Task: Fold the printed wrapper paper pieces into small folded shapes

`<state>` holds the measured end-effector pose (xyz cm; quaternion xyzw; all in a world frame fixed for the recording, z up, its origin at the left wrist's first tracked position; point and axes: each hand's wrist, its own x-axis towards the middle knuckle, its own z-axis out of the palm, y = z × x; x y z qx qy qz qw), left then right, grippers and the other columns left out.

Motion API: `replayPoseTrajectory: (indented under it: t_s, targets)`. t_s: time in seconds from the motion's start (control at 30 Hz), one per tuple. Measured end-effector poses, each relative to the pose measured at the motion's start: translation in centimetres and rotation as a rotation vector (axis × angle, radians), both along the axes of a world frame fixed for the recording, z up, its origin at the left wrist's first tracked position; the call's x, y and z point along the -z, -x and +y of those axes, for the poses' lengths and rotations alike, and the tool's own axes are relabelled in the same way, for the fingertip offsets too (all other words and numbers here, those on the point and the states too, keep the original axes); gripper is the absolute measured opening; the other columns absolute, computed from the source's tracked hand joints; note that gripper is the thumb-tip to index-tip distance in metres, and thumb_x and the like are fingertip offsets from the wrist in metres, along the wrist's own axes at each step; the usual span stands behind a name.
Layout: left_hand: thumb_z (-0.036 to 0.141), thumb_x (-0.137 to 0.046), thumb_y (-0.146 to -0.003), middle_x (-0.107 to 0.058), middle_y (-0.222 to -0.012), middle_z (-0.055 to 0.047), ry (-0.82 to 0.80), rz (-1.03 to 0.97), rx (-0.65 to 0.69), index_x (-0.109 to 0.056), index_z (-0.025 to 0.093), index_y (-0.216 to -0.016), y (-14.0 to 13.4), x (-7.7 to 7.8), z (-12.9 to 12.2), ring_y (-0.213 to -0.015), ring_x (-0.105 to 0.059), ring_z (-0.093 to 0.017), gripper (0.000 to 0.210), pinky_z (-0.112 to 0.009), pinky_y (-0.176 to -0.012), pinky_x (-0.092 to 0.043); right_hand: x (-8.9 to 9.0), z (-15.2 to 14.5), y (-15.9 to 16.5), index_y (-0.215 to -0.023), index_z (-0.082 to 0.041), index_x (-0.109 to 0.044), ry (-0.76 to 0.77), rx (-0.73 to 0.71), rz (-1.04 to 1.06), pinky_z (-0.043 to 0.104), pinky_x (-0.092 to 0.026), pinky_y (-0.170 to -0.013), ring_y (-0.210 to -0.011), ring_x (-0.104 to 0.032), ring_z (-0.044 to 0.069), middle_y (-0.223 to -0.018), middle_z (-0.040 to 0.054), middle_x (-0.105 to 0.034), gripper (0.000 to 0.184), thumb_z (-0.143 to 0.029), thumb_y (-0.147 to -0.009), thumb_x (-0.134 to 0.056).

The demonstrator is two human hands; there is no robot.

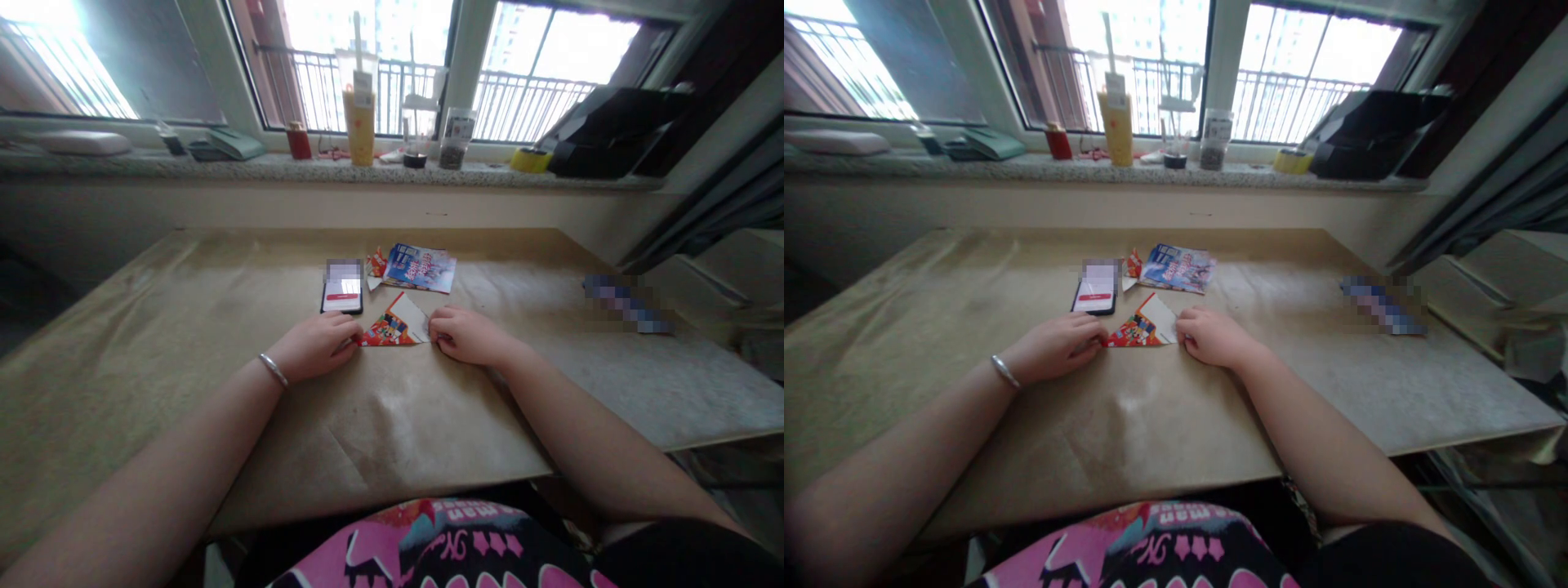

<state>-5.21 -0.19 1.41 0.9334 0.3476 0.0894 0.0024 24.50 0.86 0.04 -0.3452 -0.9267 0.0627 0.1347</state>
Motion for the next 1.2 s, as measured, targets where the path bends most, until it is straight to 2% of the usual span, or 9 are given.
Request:
replayPoseTrajectory:
  t_s: [0.1, 0.27, 0.5, 0.7, 0.77, 0.87, 0.93, 1.03, 1.2]
  targets:
    - [0.025, -0.044, -0.09, -0.062, -0.107, -0.008, -0.035, -0.049, 0.054, -0.061, 0.021, -0.112, -0.1, 0.5, 0.1, -0.095, -0.056, -0.019, 0.028, -0.032, -0.083, -0.048, 0.4, 0.1, 0.1, -0.079, -0.019, -0.061, 0.008, 0.027, 0.061, 0.028, -0.045, -0.079, -0.087, -0.056, 0.017, -0.093, 0.0062, -0.06, 0.015, -0.01, -0.072, -0.052]
    - [0.02, -0.046, -0.089, -0.06, -0.118, -0.007, -0.062, -0.055, 0.097, -0.06, 0.024, -0.116, -0.2, 1.1, 0.2, -0.105, -0.054, -0.021, 0.032, -0.037, -0.09, -0.046, 1.0, 0.3, 0.1, -0.091, -0.019, -0.057, 0.003, 0.072, 0.132, 0.038, -0.043, -0.094, -0.108, -0.053, 0.023, -0.117, 0.0098, -0.058, 0.021, -0.016, -0.07, -0.057]
    - [0.021, -0.046, -0.089, -0.065, -0.104, -0.005, 0.058, -0.087, 0.129, -0.067, 0.023, -0.1, -0.4, 0.4, -0.1, -0.095, -0.056, -0.017, 0.024, -0.03, -0.086, -0.046, 0.6, 0.2, -0.1, -0.092, -0.019, -0.057, 0.044, -0.011, 0.118, 0.04, -0.042, -0.096, -0.108, -0.052, 0.024, -0.115, 0.0096, -0.06, 0.028, -0.015, -0.065, -0.059]
    - [0.02, -0.047, -0.088, -0.064, -0.092, -0.005, 0.067, -0.108, 0.12, -0.066, 0.021, -0.099, -0.6, 0.6, -0.1, -0.086, -0.058, -0.016, 0.023, -0.027, -0.077, -0.048, 0.3, 0.1, 0.2, -0.102, -0.019, -0.059, 0.055, -0.098, 0.103, 0.04, -0.041, -0.098, -0.112, -0.051, 0.023, -0.121, 0.0075, -0.06, 0.04, -0.01, -0.063, -0.057]
    - [0.021, -0.047, -0.088, -0.063, -0.099, -0.006, 0.074, -0.138, 0.121, -0.064, 0.02, -0.104, -0.6, 0.9, 0.1, -0.09, -0.058, -0.016, 0.023, -0.027, -0.079, -0.048, 0.3, 0.1, 0.4, -0.099, -0.02, -0.06, 0.044, -0.103, 0.097, 0.04, -0.041, -0.098, -0.114, -0.05, 0.023, -0.122, 0.0066, -0.06, 0.038, -0.008, -0.063, -0.055]
    - [0.024, -0.049, -0.089, -0.056, -0.122, -0.011, 0.058, -0.165, 0.112, -0.057, 0.019, -0.119, -0.5, 1.5, 0.2, -0.107, -0.054, -0.019, 0.032, -0.033, -0.092, -0.046, 0.3, 0.1, 0.6, -0.094, -0.02, -0.06, 0.011, -0.089, 0.089, 0.04, -0.04, -0.099, -0.116, -0.049, 0.023, -0.123, 0.0058, -0.06, 0.033, -0.006, -0.064, -0.055]
    - [0.026, -0.05, -0.088, -0.047, -0.135, -0.012, 0.039, -0.122, 0.091, -0.053, 0.021, -0.126, -0.4, 1.8, 0.2, -0.118, -0.048, -0.023, 0.038, -0.039, -0.099, -0.042, 0.4, 0.1, 0.7, -0.095, -0.019, -0.061, -0.021, -0.04, 0.088, 0.039, -0.04, -0.099, -0.116, -0.049, 0.022, -0.124, 0.0069, -0.059, 0.03, -0.008, -0.067, -0.055]
    - [0.027, -0.049, -0.089, -0.039, -0.143, -0.011, 0.032, -0.045, 0.055, -0.054, 0.023, -0.125, -0.5, 2.0, 0.2, -0.126, -0.042, -0.025, 0.037, -0.044, -0.104, -0.038, 0.5, 0.1, 0.8, -0.095, -0.019, -0.062, -0.093, 0.122, 0.064, 0.039, -0.041, -0.096, -0.113, -0.05, 0.023, -0.123, 0.0084, -0.058, 0.021, -0.016, -0.075, -0.056]
    - [0.03, -0.047, -0.089, -0.043, -0.14, -0.011, 0.065, -0.014, 0.012, -0.055, 0.022, -0.124, -0.6, 1.9, 0.1, -0.126, -0.042, -0.025, 0.036, -0.043, -0.105, -0.037, 0.6, 0.2, 1.4, -0.093, -0.019, -0.064, -0.148, 0.38, -0.007, 0.036, -0.044, -0.085, -0.097, -0.054, 0.025, -0.1, 0.0082, -0.064, 0.017, -0.029, -0.082, -0.055]
